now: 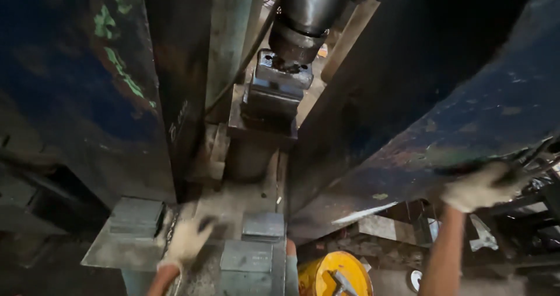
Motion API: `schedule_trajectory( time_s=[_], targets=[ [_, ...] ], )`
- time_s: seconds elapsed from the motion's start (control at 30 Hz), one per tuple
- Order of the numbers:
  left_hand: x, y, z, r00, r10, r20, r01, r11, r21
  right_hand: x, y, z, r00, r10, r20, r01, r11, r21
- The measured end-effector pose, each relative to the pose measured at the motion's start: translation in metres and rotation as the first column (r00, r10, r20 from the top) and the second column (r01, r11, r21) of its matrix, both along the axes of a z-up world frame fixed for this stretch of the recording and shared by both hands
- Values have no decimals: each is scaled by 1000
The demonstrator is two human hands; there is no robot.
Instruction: Operating a metal press to shape or flatten metal blocks and plates.
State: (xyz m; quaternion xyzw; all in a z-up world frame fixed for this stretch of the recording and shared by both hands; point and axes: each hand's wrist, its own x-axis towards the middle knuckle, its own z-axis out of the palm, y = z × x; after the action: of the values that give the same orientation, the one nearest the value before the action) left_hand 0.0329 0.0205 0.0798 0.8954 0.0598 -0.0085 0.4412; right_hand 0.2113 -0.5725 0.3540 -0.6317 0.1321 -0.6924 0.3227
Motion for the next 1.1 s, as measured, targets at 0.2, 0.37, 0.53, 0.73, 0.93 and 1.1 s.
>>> schedule_trajectory(
  time_s=[0.2,0.37,0.53,0.73,0.93,1.1],
  targets=[
    [-25,-30,-123,1000,26,-2,-26,999,-40,58,-160,-18,942,89,-323,-47,990,136],
    [-37,-46,-124,985,134,-106,-126,989,76,47,-141,3,918,-187,-350,163,982,-97],
    [-36,-47,-132,979,172,111,-172,985,-6,14,-129,28,693,-559,-455,440,828,-347],
    [-36,-48,-125,977,165,132,-169,985,17,16,-160,11,690,-515,-508,152,790,-594],
    [-38,-48,-114,987,160,14,-161,986,40,23,-183,1,678,-513,-527,149,797,-585],
    [-36,-48,-112,981,171,89,-175,984,38,12,-145,14,677,-446,-585,241,886,-397]
  ],
)
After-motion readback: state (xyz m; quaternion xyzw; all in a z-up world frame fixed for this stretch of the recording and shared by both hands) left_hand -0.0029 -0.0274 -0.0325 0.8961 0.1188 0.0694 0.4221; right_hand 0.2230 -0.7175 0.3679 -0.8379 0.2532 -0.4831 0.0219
